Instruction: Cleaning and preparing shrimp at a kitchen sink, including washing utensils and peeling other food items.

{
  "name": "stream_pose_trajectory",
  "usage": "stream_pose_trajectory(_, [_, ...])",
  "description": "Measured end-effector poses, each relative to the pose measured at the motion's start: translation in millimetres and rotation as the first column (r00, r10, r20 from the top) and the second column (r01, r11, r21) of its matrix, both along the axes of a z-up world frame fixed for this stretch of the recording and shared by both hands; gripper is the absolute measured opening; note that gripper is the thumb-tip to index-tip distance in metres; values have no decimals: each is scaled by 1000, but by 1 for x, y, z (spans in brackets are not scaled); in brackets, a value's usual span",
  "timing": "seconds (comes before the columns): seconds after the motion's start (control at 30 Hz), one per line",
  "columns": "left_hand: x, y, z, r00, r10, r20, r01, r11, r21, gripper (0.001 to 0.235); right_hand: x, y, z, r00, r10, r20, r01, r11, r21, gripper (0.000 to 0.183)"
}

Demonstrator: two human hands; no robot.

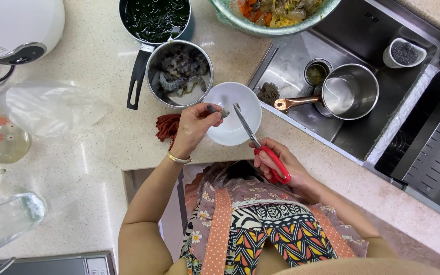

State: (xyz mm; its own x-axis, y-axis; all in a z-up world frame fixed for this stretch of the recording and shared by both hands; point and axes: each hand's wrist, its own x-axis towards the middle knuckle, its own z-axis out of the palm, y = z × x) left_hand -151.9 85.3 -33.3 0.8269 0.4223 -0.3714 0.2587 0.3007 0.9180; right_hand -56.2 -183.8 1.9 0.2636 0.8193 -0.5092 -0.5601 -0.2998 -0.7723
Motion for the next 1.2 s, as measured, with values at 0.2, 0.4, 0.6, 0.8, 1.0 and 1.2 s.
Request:
stream_pose_trajectory(0.2, [8, -27, 0, 999, 41, 7, -42, 998, 44, 20, -5, 3, -10, 993, 102, 51, -108, 985, 134, 52])
stream_pose_trajectory(0.4, [1, -29, -29, 1000, 6, -21, -6, 1000, 14, 19, -16, 4, -7, 990, 60, 128, -48, 994, -95, 45])
stream_pose_trajectory(0.6, [-1, -19, -11, 999, 43, 0, -43, 999, 21, 20, -16, 0, -4, 997, -34, 67, 41, 992, -115, 44])
stream_pose_trajectory(0.8, [5, -32, -12, 994, 102, 30, -100, 993, -60, 20, -17, 0, -2, 997, 47, 58, -52, 996, 76, 56])
stream_pose_trajectory(1.0, [1, -45, -35, 998, 55, -23, -57, 996, -74, 18, -20, 1, -10, 993, 56, 108, -63, 996, 59, 57])
stream_pose_trajectory(1.2, [2, -38, -38, 997, -6, -71, 5, 1000, -16, 19, -23, 4, -11, 995, 2, 100, 11, 992, -125, 45])
